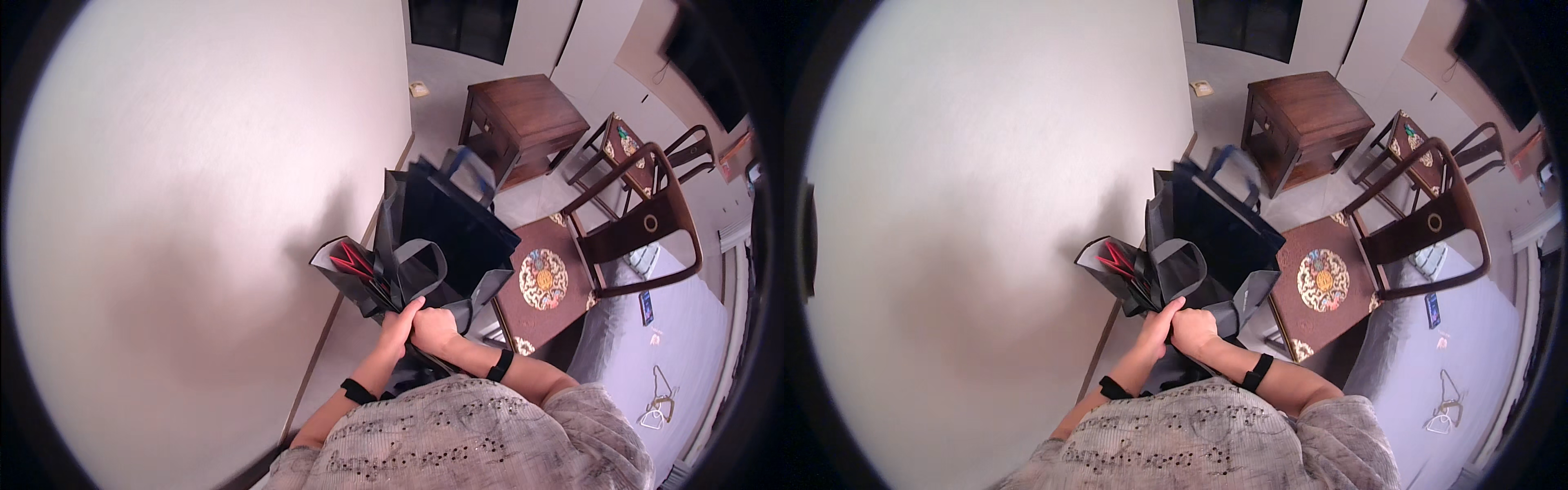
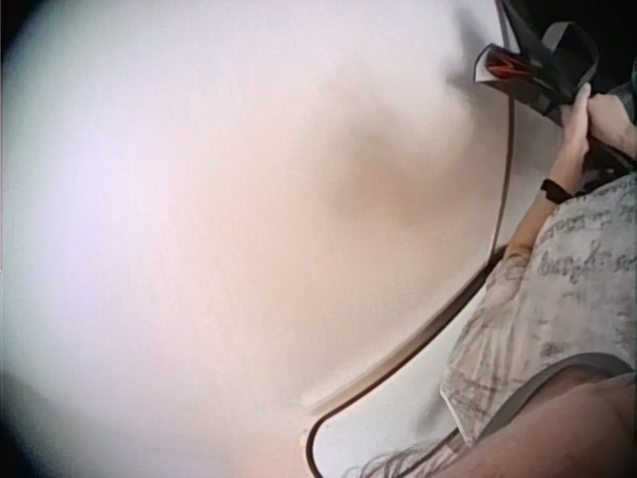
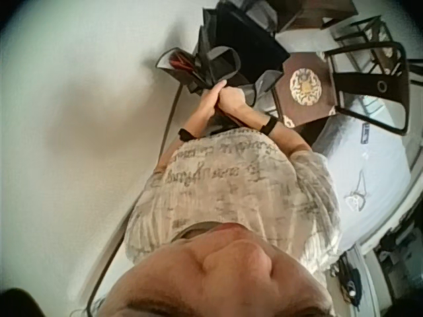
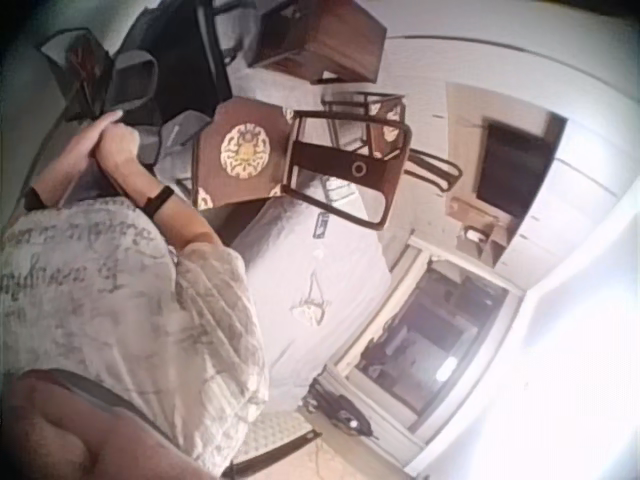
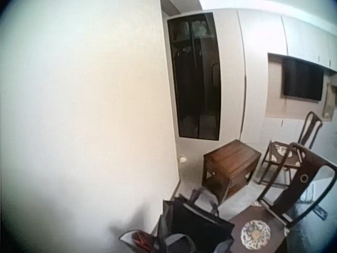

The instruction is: Wiping down a nightstand and chairs with a cloth.

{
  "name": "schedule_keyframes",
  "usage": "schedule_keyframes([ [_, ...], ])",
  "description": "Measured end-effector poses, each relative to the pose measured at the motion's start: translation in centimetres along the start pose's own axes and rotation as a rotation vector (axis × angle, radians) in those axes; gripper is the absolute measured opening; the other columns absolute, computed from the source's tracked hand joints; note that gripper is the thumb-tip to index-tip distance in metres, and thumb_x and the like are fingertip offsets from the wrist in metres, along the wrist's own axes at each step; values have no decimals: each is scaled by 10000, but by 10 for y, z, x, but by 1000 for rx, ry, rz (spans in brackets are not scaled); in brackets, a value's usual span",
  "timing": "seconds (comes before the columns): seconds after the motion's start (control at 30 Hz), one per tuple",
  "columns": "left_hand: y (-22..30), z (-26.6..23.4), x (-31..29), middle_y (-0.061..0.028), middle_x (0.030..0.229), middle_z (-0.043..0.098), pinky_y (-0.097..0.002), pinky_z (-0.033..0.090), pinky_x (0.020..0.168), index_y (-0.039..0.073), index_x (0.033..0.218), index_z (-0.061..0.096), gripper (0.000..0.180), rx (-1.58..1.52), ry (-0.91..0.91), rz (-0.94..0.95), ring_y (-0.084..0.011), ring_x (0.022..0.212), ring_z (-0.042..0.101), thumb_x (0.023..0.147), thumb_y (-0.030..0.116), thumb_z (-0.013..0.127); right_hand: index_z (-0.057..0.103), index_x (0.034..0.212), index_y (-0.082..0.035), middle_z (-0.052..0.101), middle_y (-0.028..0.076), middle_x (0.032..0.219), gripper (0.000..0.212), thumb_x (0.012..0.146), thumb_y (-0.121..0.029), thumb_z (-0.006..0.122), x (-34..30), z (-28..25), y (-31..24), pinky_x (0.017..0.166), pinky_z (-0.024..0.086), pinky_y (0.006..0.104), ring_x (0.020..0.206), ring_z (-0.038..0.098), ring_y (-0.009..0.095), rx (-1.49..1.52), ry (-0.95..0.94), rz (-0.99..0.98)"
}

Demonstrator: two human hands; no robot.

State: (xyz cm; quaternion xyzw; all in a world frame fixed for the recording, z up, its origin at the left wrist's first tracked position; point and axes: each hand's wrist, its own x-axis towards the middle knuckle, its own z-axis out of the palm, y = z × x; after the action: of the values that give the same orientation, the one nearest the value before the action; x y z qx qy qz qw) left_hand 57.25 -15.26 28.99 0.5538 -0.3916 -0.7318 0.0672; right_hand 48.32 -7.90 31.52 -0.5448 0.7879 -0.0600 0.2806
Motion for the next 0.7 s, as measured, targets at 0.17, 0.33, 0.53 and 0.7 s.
schedule_keyframes([
  [0.17, 67, 17, 111, -201, 1087, 625, -378, 477, 830, -75, 1178, 525, 455, 235, 48, 97, -283, 985, 598, 780, 118, 628, 627, 865, 4, 685, 187, 744, 248, 765, -220, 589, 76, -58, 15, 636, 546, 448, 668, 682, 340, 26, 76, 30],
  [0.33, 171, 64, 167, -174, 1119, 629, -382, 477, 844, -32, 1221, 529, 429, 237, -207, 246, -283, 998, 598, 794, 4, 550, 540, 1095, 51, 661, 233, 957, 429, 816, -267, 614, 113, -141, 28, 702, 554, 445, 850, 675, 347, 119, 180, 91],
  [0.53, 304, 114, 248, -154, 1237, 591, -328, 432, 956, -1, 1315, 460, 544, 208, -387, 445, -247, 1102, 575, 776, -60, 506, 670, 991, -63, 694, 63, 1013, 190, 839, -176, 690, 149, -285, 72, 516, 523, 296, 768, 689, 217, 323, 895, -99],
  [0.7, 381, 175, 309, -166, 1253, 588, -338, 419, 980, -10, 1317, 457, 536, 257, -402, 529, -261, 1128, 572, 787, -59, 519, 662, 954, -43, 672, 98, 865, 220, 755, -29, 753, 194, -382, 171, 491, 493, 247, 566, 624, 161, 389, 1355, -51],
])
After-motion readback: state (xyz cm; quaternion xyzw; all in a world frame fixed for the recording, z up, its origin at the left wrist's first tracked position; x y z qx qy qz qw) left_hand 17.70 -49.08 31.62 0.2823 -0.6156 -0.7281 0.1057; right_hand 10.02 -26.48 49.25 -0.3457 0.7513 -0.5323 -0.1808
